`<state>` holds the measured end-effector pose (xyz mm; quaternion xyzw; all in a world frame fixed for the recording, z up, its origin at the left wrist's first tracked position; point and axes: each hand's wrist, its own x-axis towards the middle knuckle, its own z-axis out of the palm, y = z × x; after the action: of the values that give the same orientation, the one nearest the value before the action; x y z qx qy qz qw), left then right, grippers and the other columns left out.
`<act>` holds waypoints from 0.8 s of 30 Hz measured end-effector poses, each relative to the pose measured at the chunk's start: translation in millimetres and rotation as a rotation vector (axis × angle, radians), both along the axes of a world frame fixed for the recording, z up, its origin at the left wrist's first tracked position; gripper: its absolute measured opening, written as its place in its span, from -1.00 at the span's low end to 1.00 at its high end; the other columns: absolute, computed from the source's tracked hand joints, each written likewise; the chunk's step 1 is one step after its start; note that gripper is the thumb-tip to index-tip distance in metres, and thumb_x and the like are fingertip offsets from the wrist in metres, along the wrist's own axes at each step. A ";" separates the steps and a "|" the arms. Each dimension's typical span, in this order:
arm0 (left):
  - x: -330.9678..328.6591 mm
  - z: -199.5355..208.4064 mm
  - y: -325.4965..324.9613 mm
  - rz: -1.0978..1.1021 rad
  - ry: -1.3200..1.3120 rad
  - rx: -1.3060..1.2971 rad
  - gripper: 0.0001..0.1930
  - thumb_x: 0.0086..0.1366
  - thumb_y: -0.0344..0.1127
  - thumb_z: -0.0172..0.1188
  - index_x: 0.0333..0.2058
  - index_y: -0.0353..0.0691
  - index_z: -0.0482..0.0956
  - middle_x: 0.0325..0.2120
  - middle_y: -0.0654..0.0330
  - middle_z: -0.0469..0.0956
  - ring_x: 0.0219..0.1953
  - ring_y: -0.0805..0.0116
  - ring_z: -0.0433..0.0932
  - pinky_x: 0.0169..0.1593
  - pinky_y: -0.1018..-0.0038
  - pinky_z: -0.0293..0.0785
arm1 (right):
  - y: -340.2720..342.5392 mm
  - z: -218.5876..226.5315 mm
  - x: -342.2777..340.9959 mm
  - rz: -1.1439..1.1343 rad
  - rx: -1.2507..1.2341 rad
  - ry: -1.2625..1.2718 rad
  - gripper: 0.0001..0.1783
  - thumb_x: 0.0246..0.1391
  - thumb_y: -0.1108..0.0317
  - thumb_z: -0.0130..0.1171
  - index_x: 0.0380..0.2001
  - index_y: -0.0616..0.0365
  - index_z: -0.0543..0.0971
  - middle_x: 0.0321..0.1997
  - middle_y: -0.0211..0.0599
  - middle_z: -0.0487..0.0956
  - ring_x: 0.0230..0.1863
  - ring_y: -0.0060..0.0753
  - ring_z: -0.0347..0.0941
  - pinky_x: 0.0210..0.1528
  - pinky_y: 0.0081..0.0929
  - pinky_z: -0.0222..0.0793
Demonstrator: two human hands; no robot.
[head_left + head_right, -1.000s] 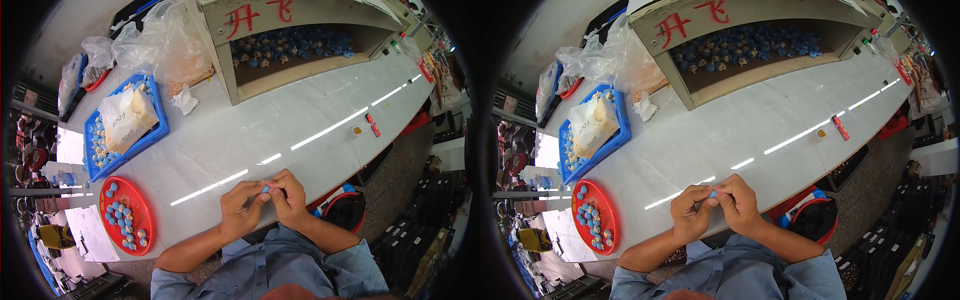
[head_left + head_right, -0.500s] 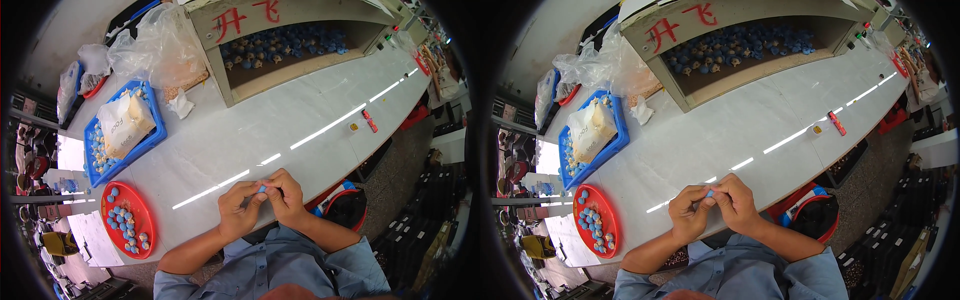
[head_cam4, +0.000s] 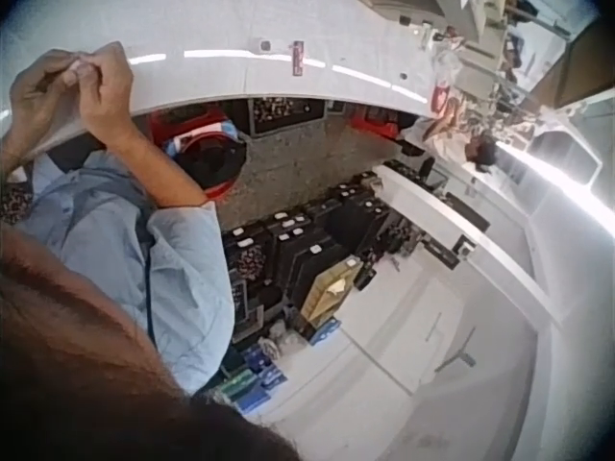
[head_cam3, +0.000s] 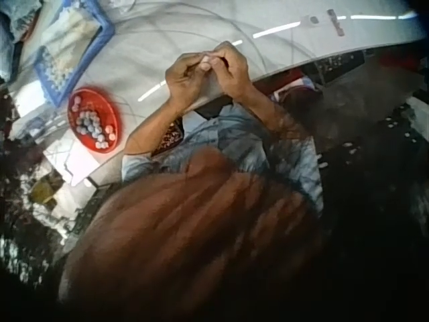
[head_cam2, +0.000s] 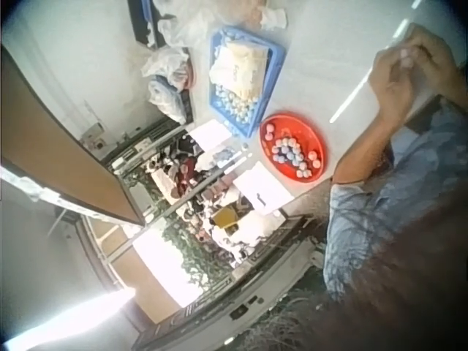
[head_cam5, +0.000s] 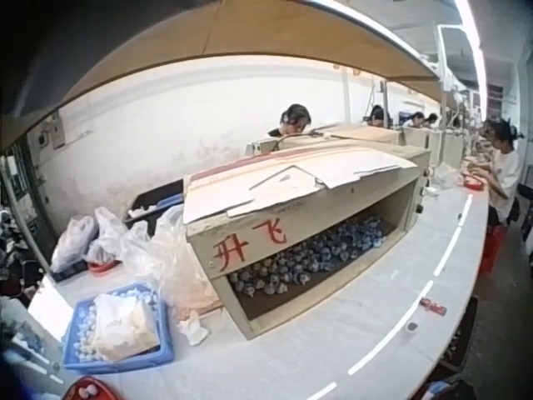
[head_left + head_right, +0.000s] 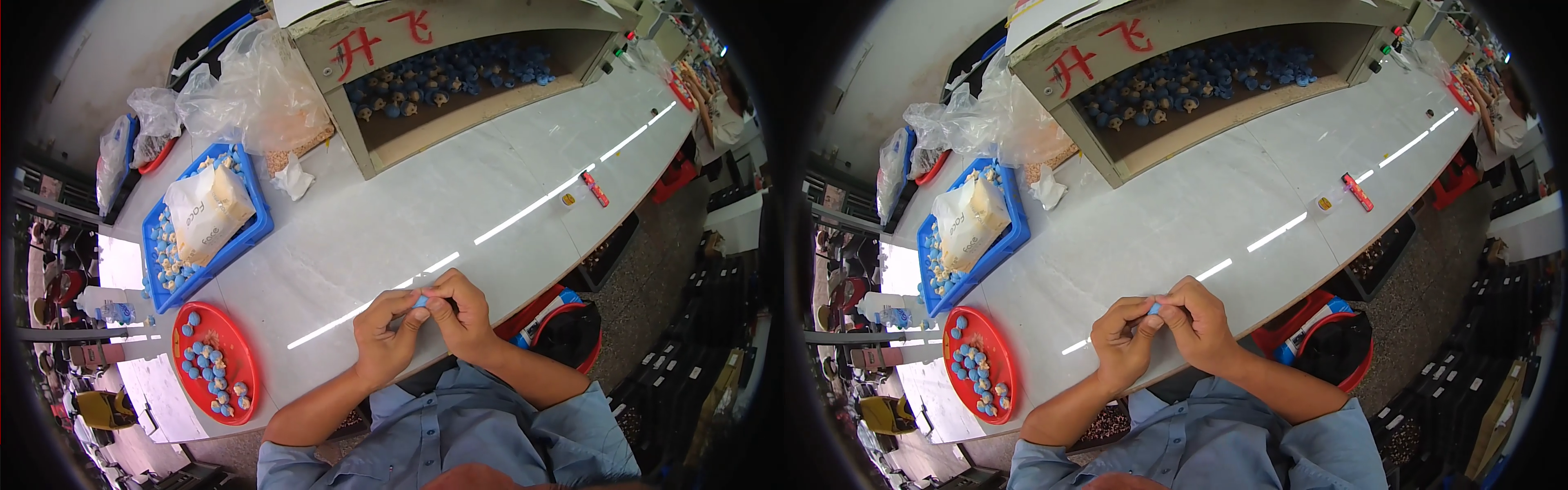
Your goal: The person assembles small plastic toy parts into a figurine using a glue bottle.
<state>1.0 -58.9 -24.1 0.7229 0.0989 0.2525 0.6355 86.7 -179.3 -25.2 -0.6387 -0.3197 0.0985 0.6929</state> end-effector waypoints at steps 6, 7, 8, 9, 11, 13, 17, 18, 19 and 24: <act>-3.0 -1.4 4.4 -0.099 -0.018 -0.269 -0.78 0.28 -0.49 0.22 -0.11 -0.38 0.52 -0.11 0.05 0.55 -0.11 0.39 0.57 -0.01 0.51 0.52 | -2.7 -1.6 0.3 0.071 0.057 0.090 -0.86 0.19 0.47 0.12 -0.20 0.27 0.52 -0.41 -0.37 0.45 -0.40 -0.61 0.33 -0.39 -0.61 0.26; -2.5 -1.2 6.6 -0.117 -0.037 -0.355 -0.77 0.28 -0.50 0.21 -0.09 -0.38 0.50 -0.09 0.06 0.53 -0.07 0.37 0.55 0.03 0.49 0.50 | -2.2 0.8 0.0 0.106 0.075 0.132 -0.84 0.19 0.48 0.12 -0.17 0.28 0.52 -0.41 -0.40 0.44 -0.40 -0.64 0.32 -0.39 -0.63 0.26; -1.5 -1.6 7.6 -0.123 -0.036 -0.342 -0.77 0.28 -0.50 0.21 -0.09 -0.38 0.50 -0.09 0.06 0.53 -0.07 0.37 0.55 0.03 0.49 0.50 | -0.9 1.3 -0.7 0.101 0.088 0.130 -0.84 0.19 0.48 0.12 -0.17 0.28 0.52 -0.41 -0.40 0.44 -0.40 -0.64 0.32 -0.39 -0.63 0.26; -0.6 -2.7 7.2 -0.131 -0.040 -0.361 -0.76 0.28 -0.51 0.20 -0.08 -0.37 0.49 -0.09 0.05 0.53 -0.05 0.36 0.55 0.05 0.47 0.49 | -0.1 1.3 -2.5 0.113 0.150 0.223 -0.82 0.18 0.49 0.12 -0.14 0.28 0.51 -0.40 -0.43 0.45 -0.40 -0.68 0.32 -0.39 -0.65 0.26; -0.1 -3.8 7.7 -0.147 -0.041 -0.369 -0.75 0.28 -0.51 0.20 -0.07 -0.37 0.49 -0.09 0.05 0.53 -0.04 0.35 0.54 0.07 0.46 0.48 | -0.5 -1.2 -3.1 0.119 0.225 0.314 -0.79 0.18 0.50 0.12 -0.11 0.28 0.50 -0.38 -0.45 0.45 -0.40 -0.71 0.31 -0.38 -0.68 0.26; -0.9 -4.1 7.4 -0.139 -0.029 -0.370 -0.76 0.28 -0.52 0.20 -0.08 -0.37 0.49 -0.07 0.03 0.53 -0.03 0.33 0.54 0.06 0.46 0.49 | -7.5 -7.5 0.1 0.178 0.106 0.267 -0.75 0.18 0.51 0.12 -0.07 0.29 0.47 -0.35 -0.47 0.47 -0.39 -0.77 0.32 -0.37 -0.71 0.28; 2.1 -0.2 6.4 -0.128 -0.064 -0.362 -0.77 0.28 -0.52 0.20 -0.09 -0.39 0.49 -0.03 0.00 0.52 -0.01 0.31 0.54 0.08 0.44 0.48 | -7.2 -4.0 -0.4 0.163 0.123 0.332 -0.73 0.23 0.49 0.09 -0.01 0.30 0.42 -0.31 -0.39 0.47 -0.35 -0.73 0.35 -0.32 -0.71 0.29; 2.0 0.0 7.3 -0.129 -0.045 -0.376 -0.77 0.28 -0.52 0.20 -0.09 -0.39 0.49 -0.03 -0.03 0.53 0.00 0.30 0.54 0.09 0.43 0.48 | -7.4 -2.4 0.2 0.153 0.127 0.359 -0.73 0.23 0.49 0.08 -0.02 0.30 0.42 -0.33 -0.40 0.47 -0.38 -0.73 0.35 -0.34 -0.71 0.30; 2.2 0.1 8.6 -0.130 -0.025 -0.390 -0.77 0.27 -0.51 0.20 -0.10 -0.40 0.49 -0.03 -0.05 0.53 0.01 0.29 0.53 0.10 0.42 0.48 | -7.7 -1.0 1.0 0.143 0.131 0.385 -0.74 0.23 0.49 0.07 -0.02 0.29 0.42 -0.36 -0.42 0.48 -0.41 -0.73 0.35 -0.36 -0.71 0.31; 4.0 -1.7 23.2 -0.181 0.075 -0.427 -0.76 0.28 -0.50 0.20 -0.09 -0.41 0.49 -0.07 -0.06 0.55 -0.01 0.28 0.55 0.08 0.44 0.50 | -10.5 -0.4 5.4 0.174 0.109 0.485 -0.78 0.23 0.50 0.05 -0.07 0.30 0.44 -0.33 -0.38 0.51 -0.44 -0.71 0.37 -0.41 -0.69 0.35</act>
<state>5.0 -35.6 -25.8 0.5869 0.1086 0.1409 0.7899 92.1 -189.8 -25.6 -0.5283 -0.2027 0.2907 0.7715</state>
